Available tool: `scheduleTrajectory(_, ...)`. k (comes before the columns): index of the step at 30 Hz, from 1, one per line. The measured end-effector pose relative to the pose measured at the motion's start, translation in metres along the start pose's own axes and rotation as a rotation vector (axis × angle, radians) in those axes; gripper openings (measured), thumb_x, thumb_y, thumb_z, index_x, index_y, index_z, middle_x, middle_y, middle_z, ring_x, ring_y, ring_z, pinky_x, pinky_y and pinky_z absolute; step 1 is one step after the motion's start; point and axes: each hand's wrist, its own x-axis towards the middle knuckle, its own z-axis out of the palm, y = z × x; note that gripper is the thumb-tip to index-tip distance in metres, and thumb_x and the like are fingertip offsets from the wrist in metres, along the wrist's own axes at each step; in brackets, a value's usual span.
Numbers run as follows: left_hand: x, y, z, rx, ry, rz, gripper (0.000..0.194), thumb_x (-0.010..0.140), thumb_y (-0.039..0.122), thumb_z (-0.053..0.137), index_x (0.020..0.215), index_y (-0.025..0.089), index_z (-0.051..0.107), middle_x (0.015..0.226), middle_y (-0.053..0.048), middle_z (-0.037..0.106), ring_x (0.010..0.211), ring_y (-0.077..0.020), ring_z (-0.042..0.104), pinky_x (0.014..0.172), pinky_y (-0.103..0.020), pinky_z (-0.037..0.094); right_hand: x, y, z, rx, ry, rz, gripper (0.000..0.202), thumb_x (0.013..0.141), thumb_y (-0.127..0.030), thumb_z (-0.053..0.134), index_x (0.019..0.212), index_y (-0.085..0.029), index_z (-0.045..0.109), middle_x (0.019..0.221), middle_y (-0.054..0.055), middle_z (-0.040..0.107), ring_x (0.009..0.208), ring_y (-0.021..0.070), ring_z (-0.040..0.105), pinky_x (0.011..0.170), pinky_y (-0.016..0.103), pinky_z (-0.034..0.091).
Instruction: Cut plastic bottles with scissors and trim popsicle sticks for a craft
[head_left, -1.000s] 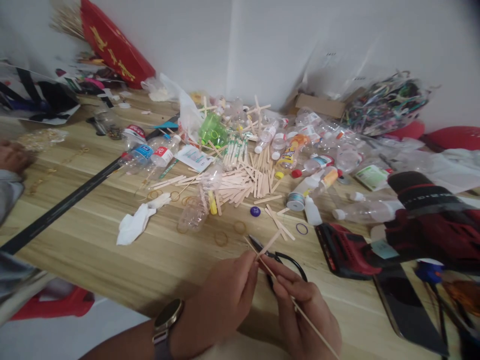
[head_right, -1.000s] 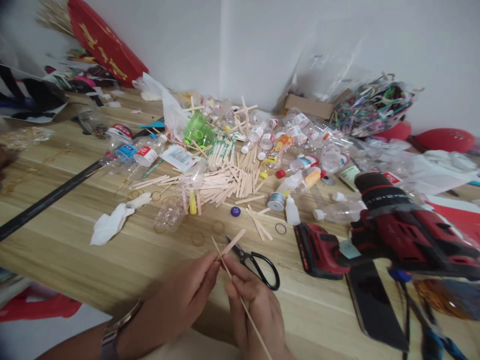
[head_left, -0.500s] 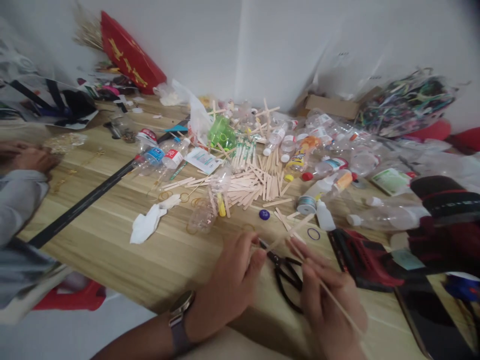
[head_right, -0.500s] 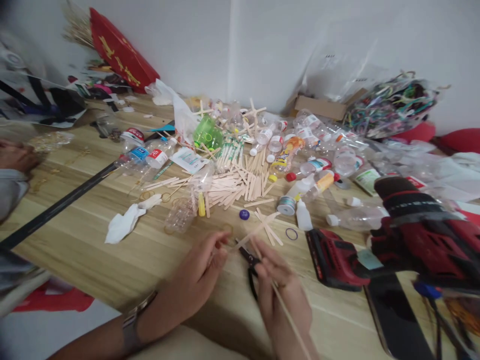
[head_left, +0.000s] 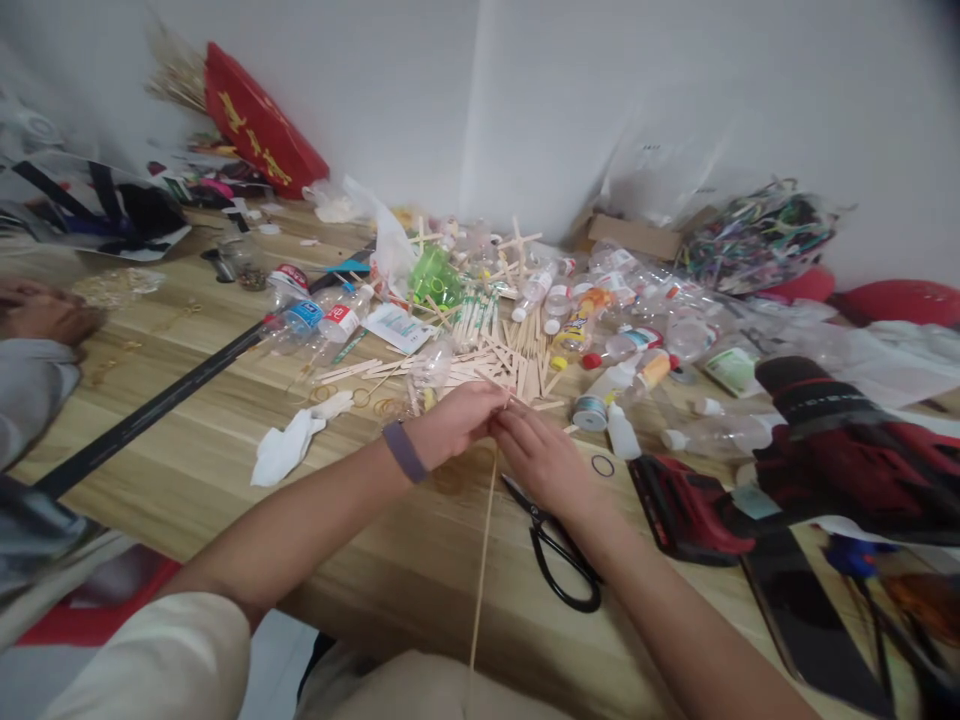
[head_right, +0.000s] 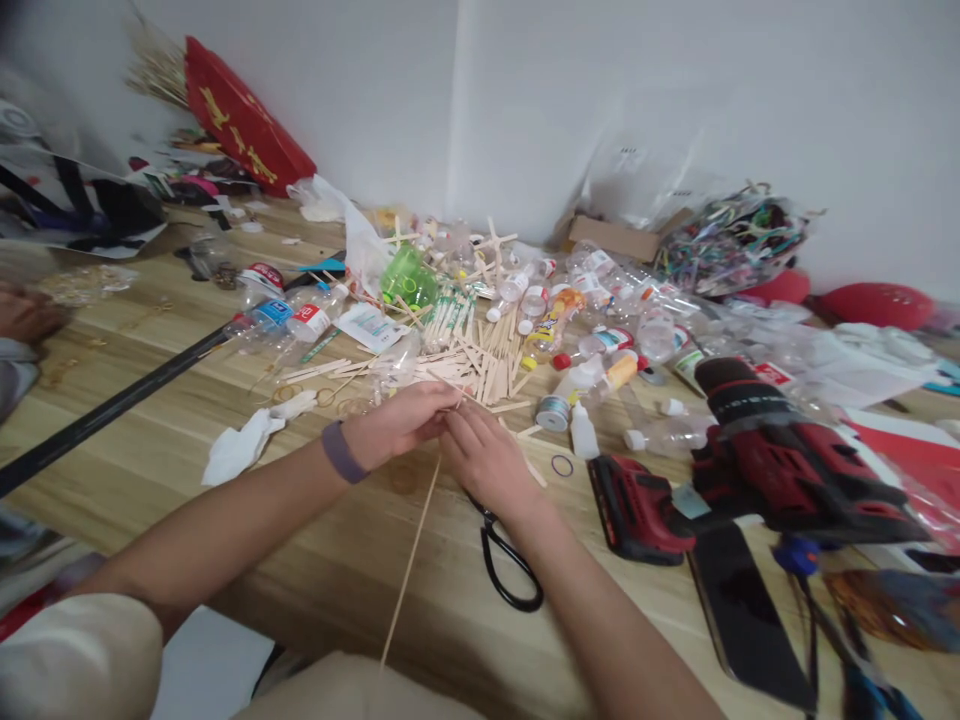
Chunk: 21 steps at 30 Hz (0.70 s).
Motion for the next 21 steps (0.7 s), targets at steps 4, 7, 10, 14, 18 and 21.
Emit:
scheduleTrajectory(4, -0.006, 0.020, -0.009, 0.040, 0.078, 0.002, 0.020, 0.092, 0.008, 0.044, 0.076, 0.014, 0.055, 0.061, 0.004, 0.053, 0.050, -0.0059, 0.048, 0.051, -0.016, 0.038, 0.003, -0.014, -0.003, 0.062, 0.041, 0.020, 0.034, 0.095, -0.006, 0.043, 0.122, -0.012, 0.063, 0.124, 0.018, 0.066, 0.123, 0.0254, 0.056, 0.100, 0.042, 0.050)
scheduleTrajectory(7, -0.004, 0.056, -0.012, 0.062, 0.084, 0.046, 0.023, 0.096, 0.006, 0.039, 0.082, 0.014, 0.055, 0.059, 0.007, 0.049, 0.044, -0.0036, 0.040, 0.048, -0.014, 0.033, 0.010, -0.005, -0.012, 0.118, 0.149, 0.192, 0.031, 0.096, -0.012, 0.047, 0.123, -0.015, 0.061, 0.123, 0.018, 0.065, 0.118, 0.0262, 0.059, 0.094, 0.044, 0.052)
scheduleTrajectory(10, -0.014, 0.080, -0.009, 0.126, 0.003, 0.046, 0.021, 0.095, 0.006, 0.042, 0.084, 0.014, 0.058, 0.059, 0.006, 0.052, 0.042, -0.0042, 0.036, 0.047, -0.016, 0.029, 0.018, 0.007, -0.026, 0.181, 0.286, 0.466, 0.029, 0.097, -0.027, 0.050, 0.121, -0.015, 0.059, 0.122, 0.020, 0.064, 0.116, 0.0291, 0.059, 0.096, 0.050, 0.049)
scheduleTrajectory(14, -0.057, 0.055, -0.001, 0.648, -0.135, 0.123, 0.031, 0.094, 0.029, 0.053, 0.066, 0.016, 0.055, 0.058, 0.005, 0.051, 0.048, -0.0072, 0.042, 0.049, -0.021, 0.031, 0.013, -0.012, -0.043, 0.769, 0.132, 0.796, 0.036, 0.099, -0.047, 0.043, 0.114, -0.019, 0.059, 0.098, 0.009, 0.069, 0.083, 0.0202, 0.066, 0.076, 0.036, 0.054)
scheduleTrajectory(18, -0.105, -0.004, -0.004, 0.814, -0.142, 0.003, 0.037, 0.098, 0.039, 0.038, 0.069, 0.019, 0.051, 0.059, 0.004, 0.054, 0.055, -0.0116, 0.050, 0.058, -0.025, 0.037, -0.013, -0.071, -0.043, 1.279, -0.218, 0.963, 0.044, 0.101, -0.053, 0.035, 0.104, -0.017, 0.059, 0.058, -0.006, 0.045, 0.045, 0.0101, 0.035, 0.044, 0.023, 0.033)
scheduleTrajectory(21, -0.122, -0.037, -0.009, 0.810, -0.111, -0.124, 0.040, 0.097, 0.047, 0.035, 0.070, 0.020, 0.049, 0.059, 0.004, 0.052, 0.056, -0.0132, 0.049, 0.057, -0.026, 0.034, -0.030, -0.104, -0.031, 1.367, -0.233, 0.999, 0.041, 0.101, -0.054, 0.037, 0.097, -0.019, 0.058, 0.058, -0.007, 0.034, 0.048, 0.0099, 0.028, 0.044, 0.022, 0.026)
